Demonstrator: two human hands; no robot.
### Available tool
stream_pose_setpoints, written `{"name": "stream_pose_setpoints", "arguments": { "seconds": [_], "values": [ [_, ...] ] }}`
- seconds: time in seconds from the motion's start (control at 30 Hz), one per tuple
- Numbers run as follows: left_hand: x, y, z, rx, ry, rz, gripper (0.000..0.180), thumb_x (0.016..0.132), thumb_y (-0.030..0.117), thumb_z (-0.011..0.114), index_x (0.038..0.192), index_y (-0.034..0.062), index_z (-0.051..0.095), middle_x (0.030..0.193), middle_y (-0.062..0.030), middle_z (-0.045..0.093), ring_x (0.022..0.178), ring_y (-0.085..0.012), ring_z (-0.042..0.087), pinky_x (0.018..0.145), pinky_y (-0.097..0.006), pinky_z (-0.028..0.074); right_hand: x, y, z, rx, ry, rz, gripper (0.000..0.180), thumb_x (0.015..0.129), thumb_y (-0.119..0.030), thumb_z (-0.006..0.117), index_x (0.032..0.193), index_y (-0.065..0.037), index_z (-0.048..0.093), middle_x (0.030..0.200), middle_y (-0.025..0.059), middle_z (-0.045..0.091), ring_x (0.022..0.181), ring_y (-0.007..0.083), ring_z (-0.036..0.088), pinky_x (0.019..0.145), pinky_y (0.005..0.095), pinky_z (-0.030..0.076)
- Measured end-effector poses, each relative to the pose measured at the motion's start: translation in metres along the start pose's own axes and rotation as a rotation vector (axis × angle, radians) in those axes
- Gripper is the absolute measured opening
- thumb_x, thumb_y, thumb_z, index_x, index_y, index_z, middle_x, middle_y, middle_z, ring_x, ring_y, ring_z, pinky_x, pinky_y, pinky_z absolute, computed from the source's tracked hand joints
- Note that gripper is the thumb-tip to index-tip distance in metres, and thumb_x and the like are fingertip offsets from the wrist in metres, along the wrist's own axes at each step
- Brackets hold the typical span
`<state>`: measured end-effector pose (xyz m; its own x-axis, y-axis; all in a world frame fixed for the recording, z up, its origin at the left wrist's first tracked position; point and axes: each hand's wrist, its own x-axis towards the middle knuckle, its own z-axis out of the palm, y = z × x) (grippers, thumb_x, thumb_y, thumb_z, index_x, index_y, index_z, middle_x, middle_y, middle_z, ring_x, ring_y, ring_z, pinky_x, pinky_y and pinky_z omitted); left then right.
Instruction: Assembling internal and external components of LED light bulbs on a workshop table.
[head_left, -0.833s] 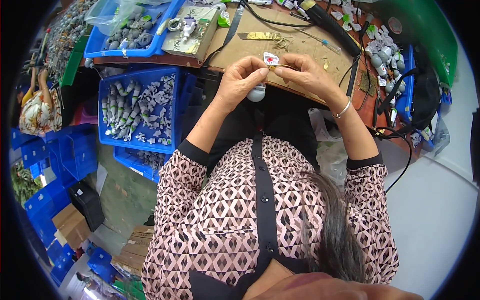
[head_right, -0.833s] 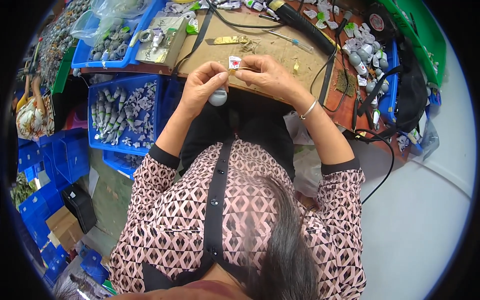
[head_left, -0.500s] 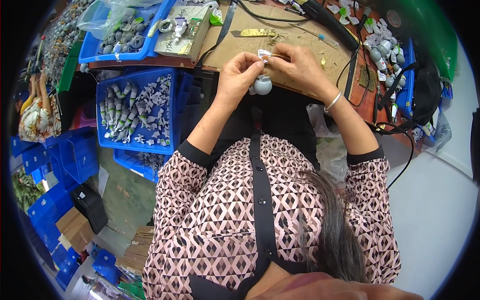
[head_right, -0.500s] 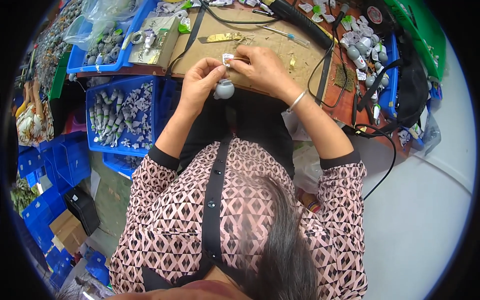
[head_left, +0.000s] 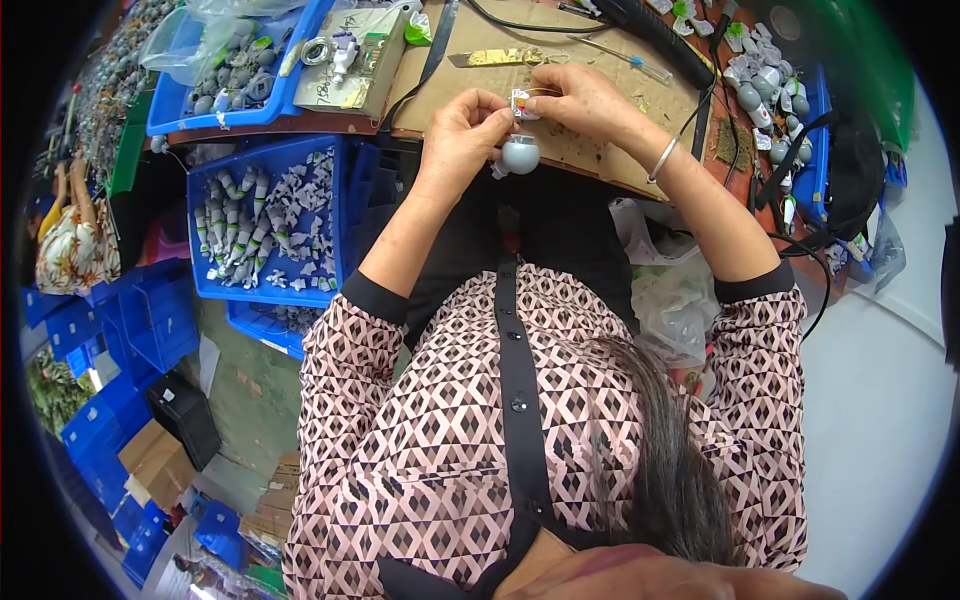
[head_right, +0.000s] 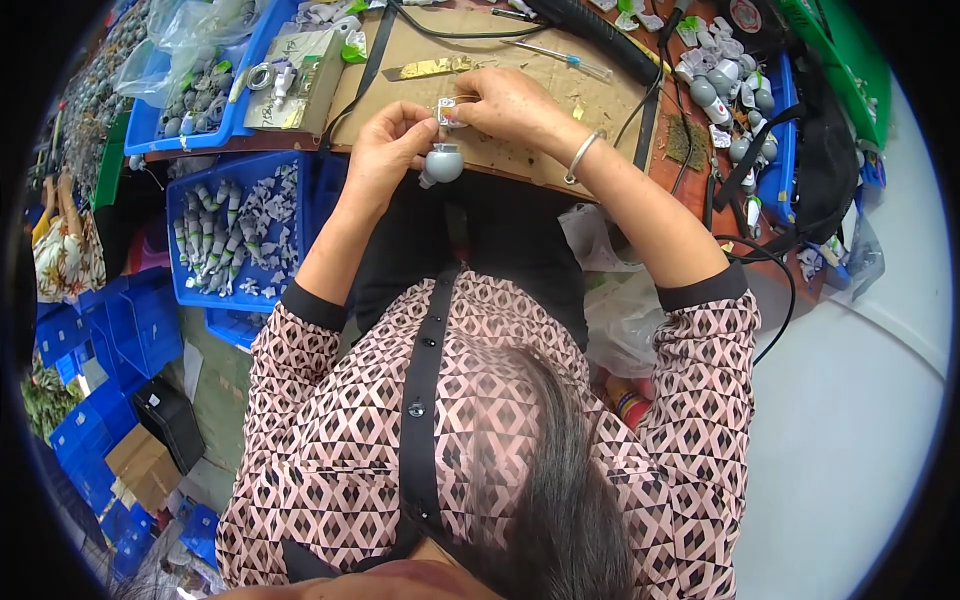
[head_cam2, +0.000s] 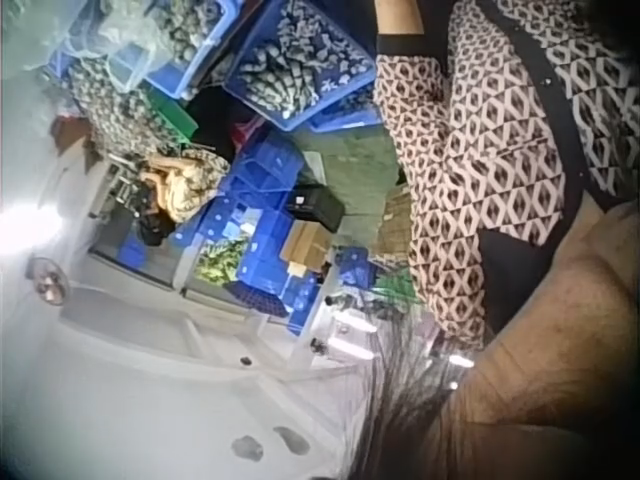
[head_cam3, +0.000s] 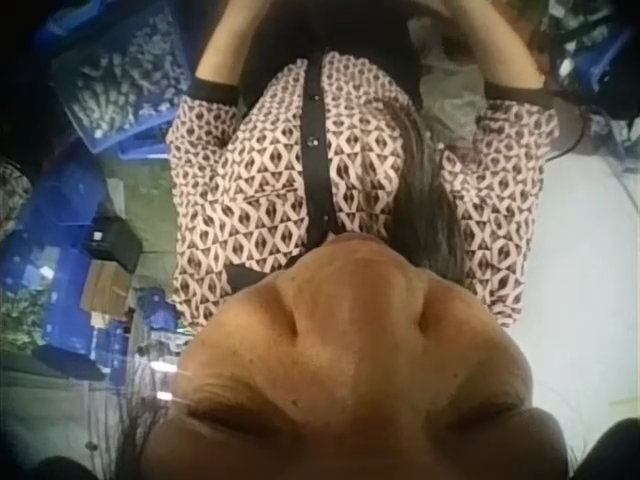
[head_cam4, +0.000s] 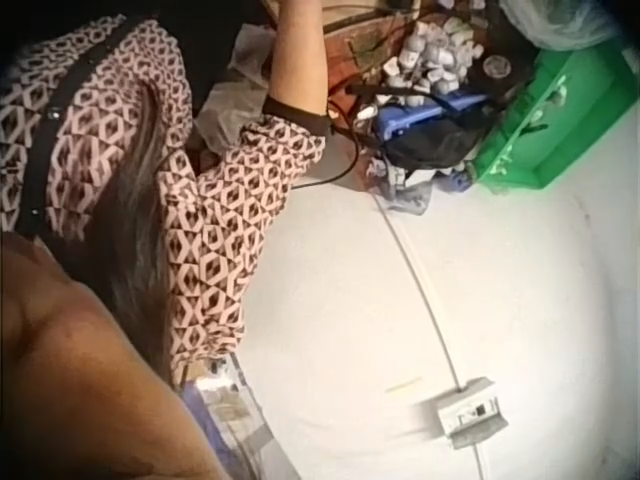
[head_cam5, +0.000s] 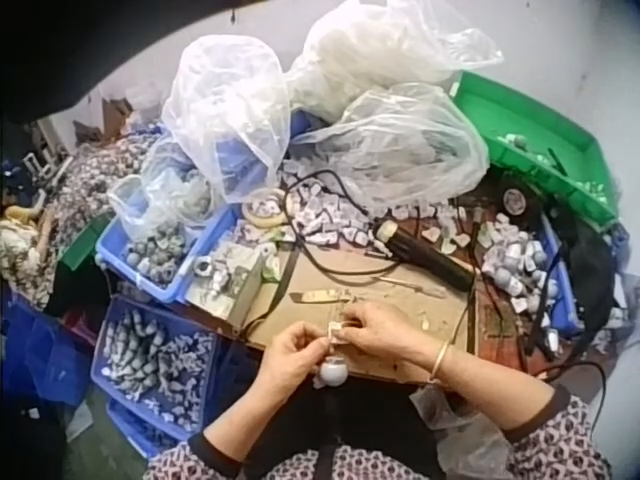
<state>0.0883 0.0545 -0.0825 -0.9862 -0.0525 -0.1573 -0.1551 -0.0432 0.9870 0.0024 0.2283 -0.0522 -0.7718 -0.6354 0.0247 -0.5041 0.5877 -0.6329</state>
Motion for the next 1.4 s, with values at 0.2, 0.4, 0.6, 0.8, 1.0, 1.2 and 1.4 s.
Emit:
{"name": "stream_pose_setpoints", "arguments": {
  "seconds": [0.2, 0.4, 0.6, 0.8, 1.0, 1.2, 1.4],
  "values": [
    [0.002, 0.004, 0.0, 0.018, -0.029, -0.016, 0.013, 0.089, 0.015, 0.063, 0.092, 0.0034, 0.062, 0.078, -0.002, 0.067, 0.07, -0.0066, 0.063, 0.056, -0.02, 0.049, 0.007, 0.002, -0.005, 0.026, -0.141, 0.113, 0.029, 0.084, -0.029, 0.065, 0.078, -0.002, 0.06, 0.064, 0.0054, 0.059, 0.061, 0.0127, 0.056, 0.056, 0.0306, 0.043],
    [0.009, 0.014, -0.021, 0.242, -0.132, 0.09, 0.019, 0.088, 0.014, 0.061, 0.101, -0.0007, 0.064, 0.076, -0.0056, 0.067, 0.07, -0.0117, 0.066, 0.063, -0.026, 0.054, 0.002, 0.008, -0.003, 0.246, -0.197, 0.165, 0.023, 0.086, -0.025, 0.064, 0.078, -0.004, 0.059, 0.064, -0.0008, 0.054, 0.059, 0.0077, 0.049, 0.053, 0.0263, 0.038],
    [0.018, 0.015, -0.017, 0.757, -0.092, 0.6, 0.032, 0.077, 0.009, 0.068, 0.108, 0.006, 0.063, 0.086, -0.0084, 0.062, 0.083, -0.0255, 0.063, 0.076, -0.036, 0.051, 0.0, 0.012, 0.001, 0.283, -0.167, 0.193, 0.023, 0.086, -0.025, 0.065, 0.078, -0.004, 0.058, 0.066, -0.0016, 0.054, 0.06, 0.0061, 0.047, 0.053, 0.0248, 0.037],
    [0.027, -0.005, -0.012, 0.846, -0.071, 0.778, 0.032, 0.075, 0.013, 0.072, 0.105, 0.0086, 0.065, 0.09, -0.0074, 0.059, 0.09, -0.0285, 0.059, 0.078, -0.04, 0.048, 0.0, 0.001, -0.005, 0.284, -0.191, 0.324, 0.026, 0.085, -0.028, 0.068, 0.074, -0.007, 0.056, 0.06, -0.0007, 0.052, 0.052, 0.0075, 0.046, 0.046, 0.0244, 0.033],
    [0.028, -0.016, -0.005, 0.823, 0.027, 0.859, 0.03, 0.073, 0.013, 0.073, 0.102, 0.0091, 0.065, 0.083, -0.0057, 0.059, 0.087, -0.026, 0.058, 0.079, -0.038, 0.047, 0.003, 0.005, -0.007, 0.209, -0.226, 0.364, 0.041, 0.079, -0.041, 0.068, 0.067, -0.003, 0.06, 0.056, 0.0045, 0.057, 0.051, 0.0136, 0.054, 0.048, 0.0284, 0.04],
    [0.026, -0.017, -0.007, 0.777, 0.002, 0.864, 0.03, 0.074, 0.01, 0.071, 0.103, 0.0082, 0.064, 0.085, -0.006, 0.059, 0.086, -0.0258, 0.058, 0.079, -0.037, 0.047, -0.003, 0.006, -0.007, 0.105, -0.237, 0.279, 0.041, 0.083, -0.041, 0.066, 0.068, -0.003, 0.061, 0.056, 0.005, 0.059, 0.049, 0.0132, 0.056, 0.047, 0.0296, 0.043],
    [0.019, -0.006, -0.013, 0.401, -0.138, 0.529, 0.045, 0.08, 0.007, 0.062, 0.124, 0.0061, 0.054, 0.102, -0.012, 0.063, 0.092, -0.0249, 0.062, 0.084, -0.037, 0.051, -0.012, -0.006, 0.001, 0.356, -0.054, 0.268, 0.031, 0.089, -0.035, 0.065, 0.083, -0.005, 0.06, 0.061, -0.0003, 0.057, 0.051, 0.0055, 0.05, 0.046, 0.0212, 0.037]
  ]
}}
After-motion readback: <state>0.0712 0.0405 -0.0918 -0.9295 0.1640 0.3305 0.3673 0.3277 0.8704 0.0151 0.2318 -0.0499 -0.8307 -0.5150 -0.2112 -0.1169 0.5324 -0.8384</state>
